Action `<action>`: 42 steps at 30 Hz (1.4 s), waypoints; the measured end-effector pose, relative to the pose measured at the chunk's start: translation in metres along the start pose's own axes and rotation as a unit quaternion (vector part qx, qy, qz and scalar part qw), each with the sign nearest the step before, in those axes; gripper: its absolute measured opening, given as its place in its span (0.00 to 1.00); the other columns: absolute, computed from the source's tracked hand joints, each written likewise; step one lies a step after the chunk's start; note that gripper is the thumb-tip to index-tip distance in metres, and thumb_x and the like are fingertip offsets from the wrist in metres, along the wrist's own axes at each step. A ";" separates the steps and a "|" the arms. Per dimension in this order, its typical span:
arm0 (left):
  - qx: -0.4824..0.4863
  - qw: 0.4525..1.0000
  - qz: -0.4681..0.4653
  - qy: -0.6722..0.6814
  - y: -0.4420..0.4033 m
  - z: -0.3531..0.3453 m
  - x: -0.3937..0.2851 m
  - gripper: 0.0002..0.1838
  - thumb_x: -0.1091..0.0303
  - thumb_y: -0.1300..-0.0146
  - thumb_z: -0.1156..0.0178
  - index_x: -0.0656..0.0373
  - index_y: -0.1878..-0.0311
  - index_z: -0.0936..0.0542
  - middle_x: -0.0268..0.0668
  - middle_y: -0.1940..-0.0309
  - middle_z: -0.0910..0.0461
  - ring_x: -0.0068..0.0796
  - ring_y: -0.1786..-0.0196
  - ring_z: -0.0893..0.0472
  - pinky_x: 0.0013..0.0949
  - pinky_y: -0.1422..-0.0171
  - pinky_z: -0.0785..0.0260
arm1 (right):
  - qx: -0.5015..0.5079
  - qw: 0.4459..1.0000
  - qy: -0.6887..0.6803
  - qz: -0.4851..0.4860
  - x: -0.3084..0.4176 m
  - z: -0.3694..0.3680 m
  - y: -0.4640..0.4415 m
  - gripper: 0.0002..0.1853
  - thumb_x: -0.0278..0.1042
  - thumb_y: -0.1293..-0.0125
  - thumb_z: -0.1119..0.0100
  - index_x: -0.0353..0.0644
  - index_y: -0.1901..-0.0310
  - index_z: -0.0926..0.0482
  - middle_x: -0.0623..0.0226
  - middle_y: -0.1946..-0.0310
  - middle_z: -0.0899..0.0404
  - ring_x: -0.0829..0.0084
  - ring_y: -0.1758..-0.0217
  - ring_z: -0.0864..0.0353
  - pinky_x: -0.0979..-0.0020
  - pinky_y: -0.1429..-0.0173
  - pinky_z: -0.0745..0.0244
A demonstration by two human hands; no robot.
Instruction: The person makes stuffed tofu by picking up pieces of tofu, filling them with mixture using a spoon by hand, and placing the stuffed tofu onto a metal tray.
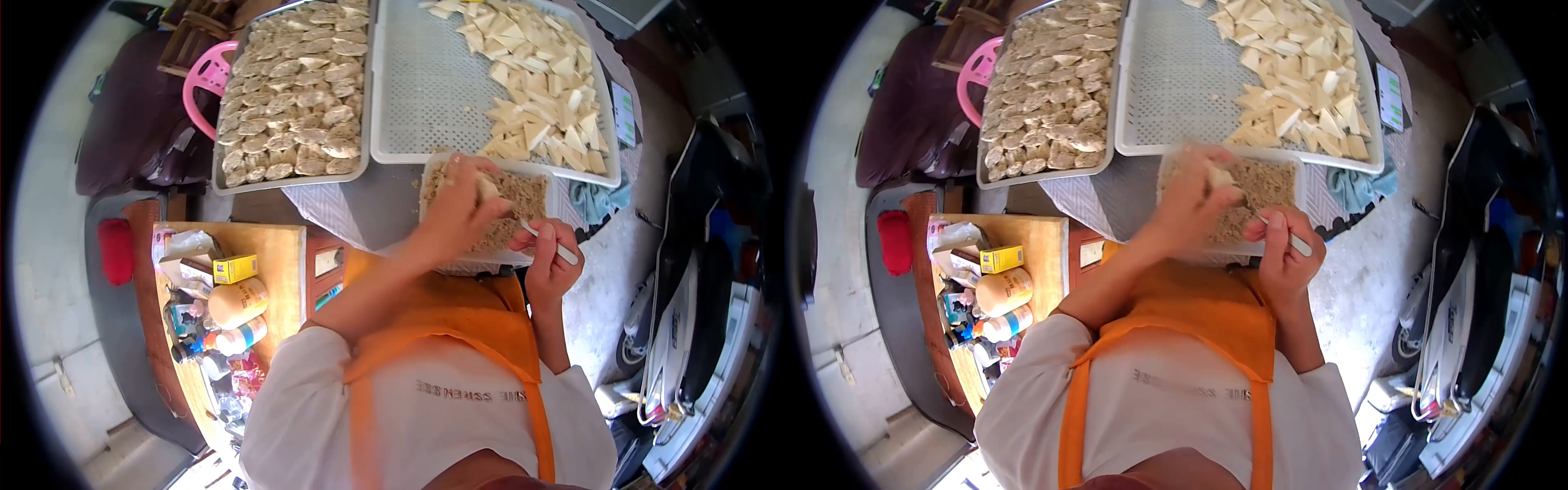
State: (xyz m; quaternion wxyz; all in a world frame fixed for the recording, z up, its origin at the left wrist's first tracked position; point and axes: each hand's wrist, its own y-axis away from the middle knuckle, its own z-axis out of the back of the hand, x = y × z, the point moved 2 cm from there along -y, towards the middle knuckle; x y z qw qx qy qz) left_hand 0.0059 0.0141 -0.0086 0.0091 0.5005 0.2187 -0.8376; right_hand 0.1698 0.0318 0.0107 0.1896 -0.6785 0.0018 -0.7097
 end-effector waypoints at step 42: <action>0.064 0.867 0.296 0.395 0.001 0.014 0.004 0.26 0.51 0.28 0.64 0.59 0.64 0.21 0.27 0.79 0.29 0.17 0.78 0.34 0.21 0.77 0.43 | -0.080 0.986 -0.134 -0.059 -0.013 0.028 -0.026 0.12 0.31 0.28 0.55 0.34 0.64 0.25 0.64 0.78 0.23 0.74 0.81 0.22 0.76 0.75 0.24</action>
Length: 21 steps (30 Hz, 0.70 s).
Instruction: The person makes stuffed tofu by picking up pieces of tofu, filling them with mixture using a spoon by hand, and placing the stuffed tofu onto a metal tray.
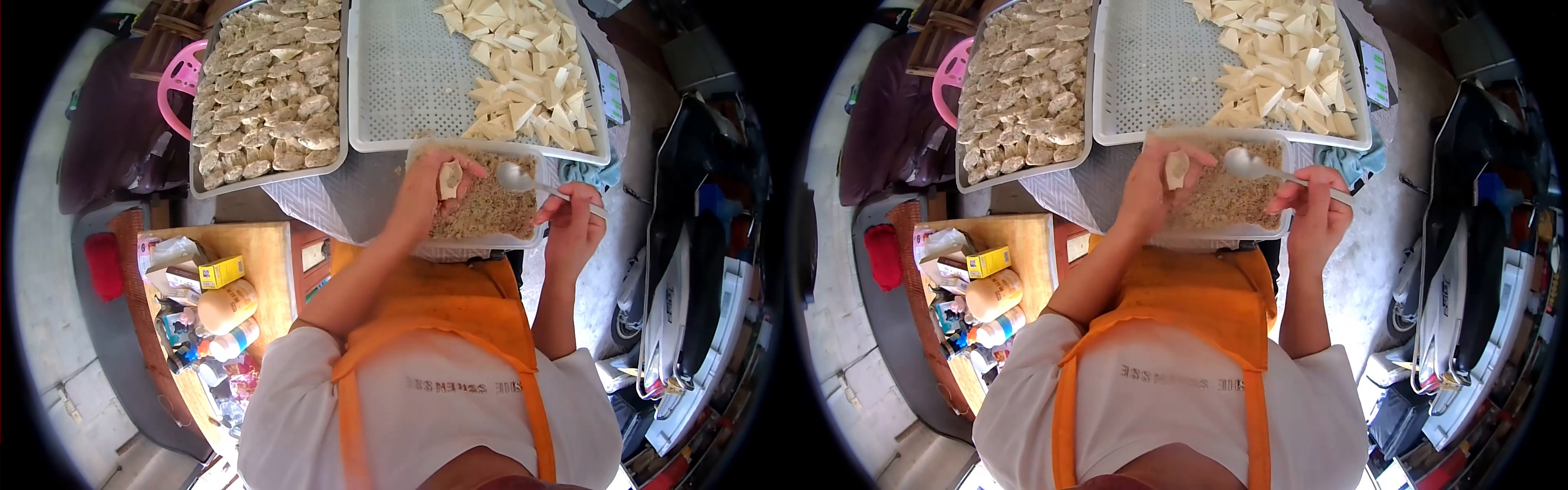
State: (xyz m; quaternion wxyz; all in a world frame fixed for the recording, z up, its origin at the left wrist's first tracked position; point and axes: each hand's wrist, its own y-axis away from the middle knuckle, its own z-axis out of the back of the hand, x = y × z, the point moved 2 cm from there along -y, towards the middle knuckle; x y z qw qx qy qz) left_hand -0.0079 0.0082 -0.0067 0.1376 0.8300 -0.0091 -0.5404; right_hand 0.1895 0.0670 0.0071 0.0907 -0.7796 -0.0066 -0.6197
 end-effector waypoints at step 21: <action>0.084 0.975 0.005 0.204 -0.005 -0.001 0.008 0.15 0.62 0.28 0.53 0.61 0.46 0.29 0.34 0.59 0.26 0.27 0.56 0.26 0.30 0.57 0.29 | 0.039 0.975 0.218 -0.008 -0.030 -0.011 0.013 0.10 0.29 0.29 0.51 0.32 0.64 0.23 0.65 0.79 0.21 0.80 0.79 0.21 0.80 0.73 0.25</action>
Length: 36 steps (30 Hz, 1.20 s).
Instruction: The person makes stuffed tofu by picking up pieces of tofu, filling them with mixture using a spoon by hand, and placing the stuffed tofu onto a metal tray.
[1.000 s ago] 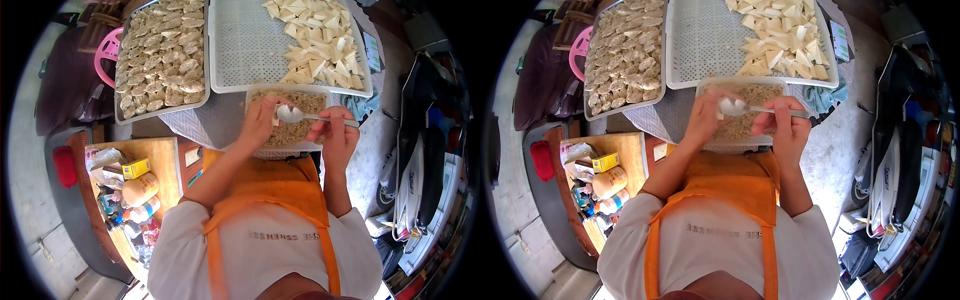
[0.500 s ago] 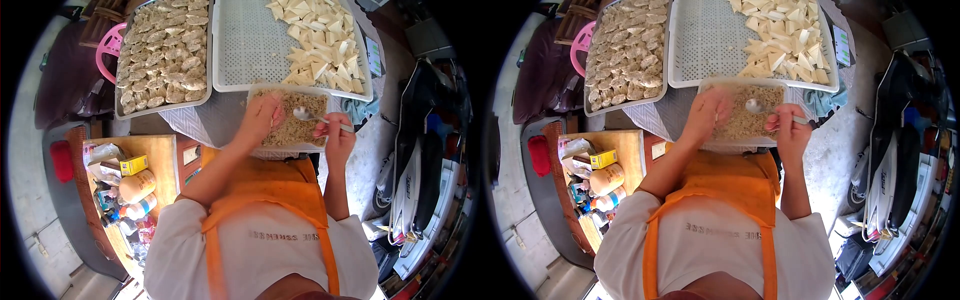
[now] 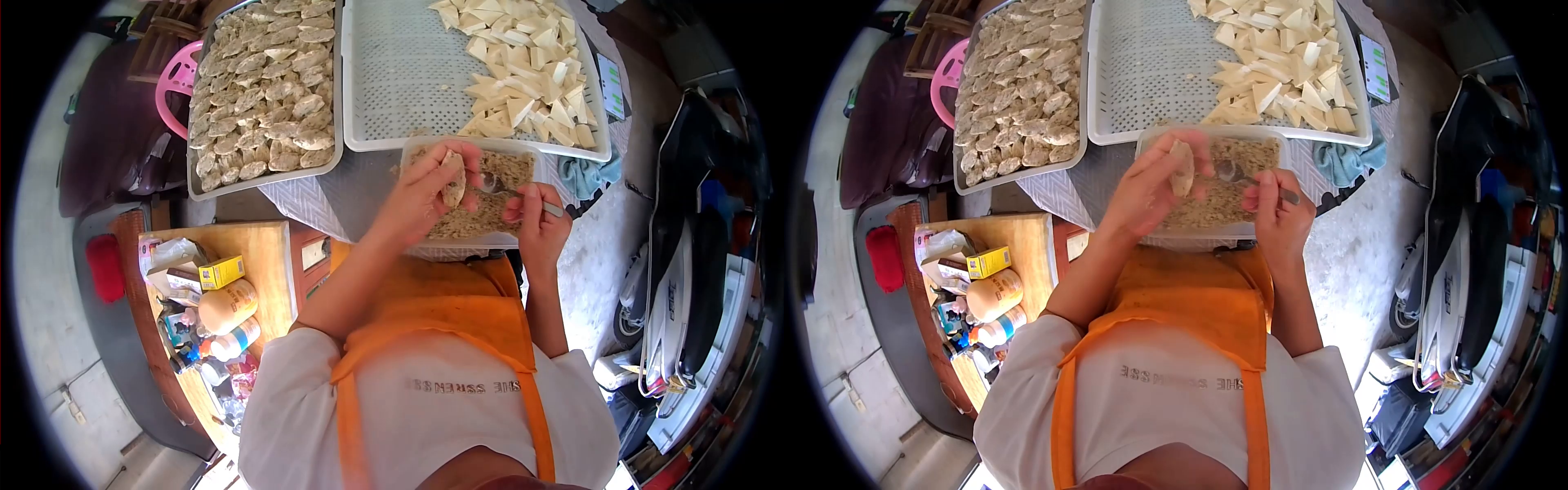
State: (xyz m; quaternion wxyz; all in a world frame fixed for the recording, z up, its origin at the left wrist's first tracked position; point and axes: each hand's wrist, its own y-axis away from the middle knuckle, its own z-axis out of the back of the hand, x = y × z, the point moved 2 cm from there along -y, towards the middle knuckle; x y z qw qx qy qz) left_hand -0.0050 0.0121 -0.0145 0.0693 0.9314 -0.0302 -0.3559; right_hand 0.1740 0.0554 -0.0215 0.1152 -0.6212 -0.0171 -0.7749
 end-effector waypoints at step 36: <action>-0.445 0.530 -0.232 -0.683 -0.128 0.277 -0.360 0.16 0.62 0.46 0.34 0.58 0.55 0.19 0.43 0.66 0.16 0.32 0.65 0.17 0.33 0.60 0.26 | 0.069 0.984 0.153 0.055 -0.002 0.000 -0.017 0.08 0.24 0.31 0.54 0.33 0.67 0.25 0.64 0.83 0.25 0.76 0.82 0.24 0.76 0.76 0.30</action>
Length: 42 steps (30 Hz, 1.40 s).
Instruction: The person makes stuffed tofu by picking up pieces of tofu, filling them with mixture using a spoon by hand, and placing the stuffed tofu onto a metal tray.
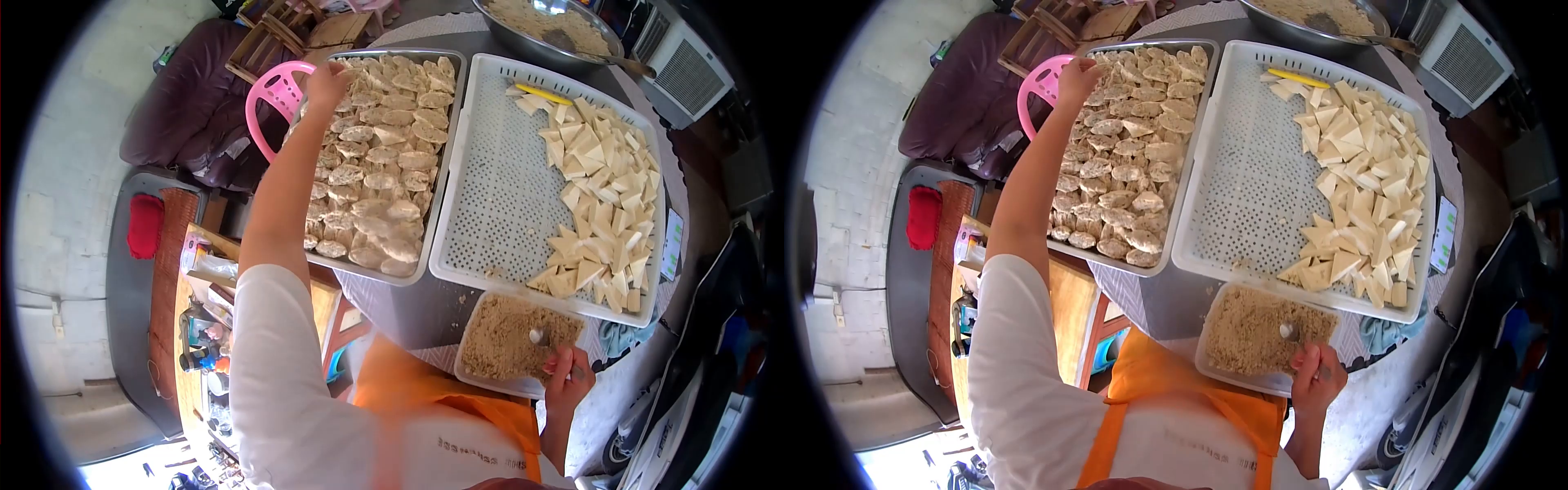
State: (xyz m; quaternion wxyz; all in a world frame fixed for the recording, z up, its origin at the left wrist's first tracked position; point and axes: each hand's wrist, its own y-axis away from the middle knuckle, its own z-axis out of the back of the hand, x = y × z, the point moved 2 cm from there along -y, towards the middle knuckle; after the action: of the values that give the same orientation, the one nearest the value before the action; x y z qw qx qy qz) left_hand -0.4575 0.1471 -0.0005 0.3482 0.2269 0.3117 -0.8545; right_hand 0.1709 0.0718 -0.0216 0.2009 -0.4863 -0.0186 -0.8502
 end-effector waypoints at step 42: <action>0.370 0.707 0.176 0.576 0.293 -0.008 -0.199 0.17 0.75 0.31 0.54 0.65 0.40 0.32 0.38 0.55 0.26 0.30 0.53 0.21 0.32 0.43 0.25 | -0.041 0.991 -0.125 0.013 0.011 0.005 0.002 0.07 0.24 0.32 0.51 0.32 0.66 0.24 0.64 0.81 0.24 0.81 0.81 0.27 0.80 0.75 0.32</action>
State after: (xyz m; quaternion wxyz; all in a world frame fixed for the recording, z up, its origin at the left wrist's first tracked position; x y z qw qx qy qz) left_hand -0.1100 0.0785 0.0048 0.1332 0.8366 0.0647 -0.5275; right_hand 0.1712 0.0673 -0.0098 0.1881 -0.5970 -0.0018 -0.7799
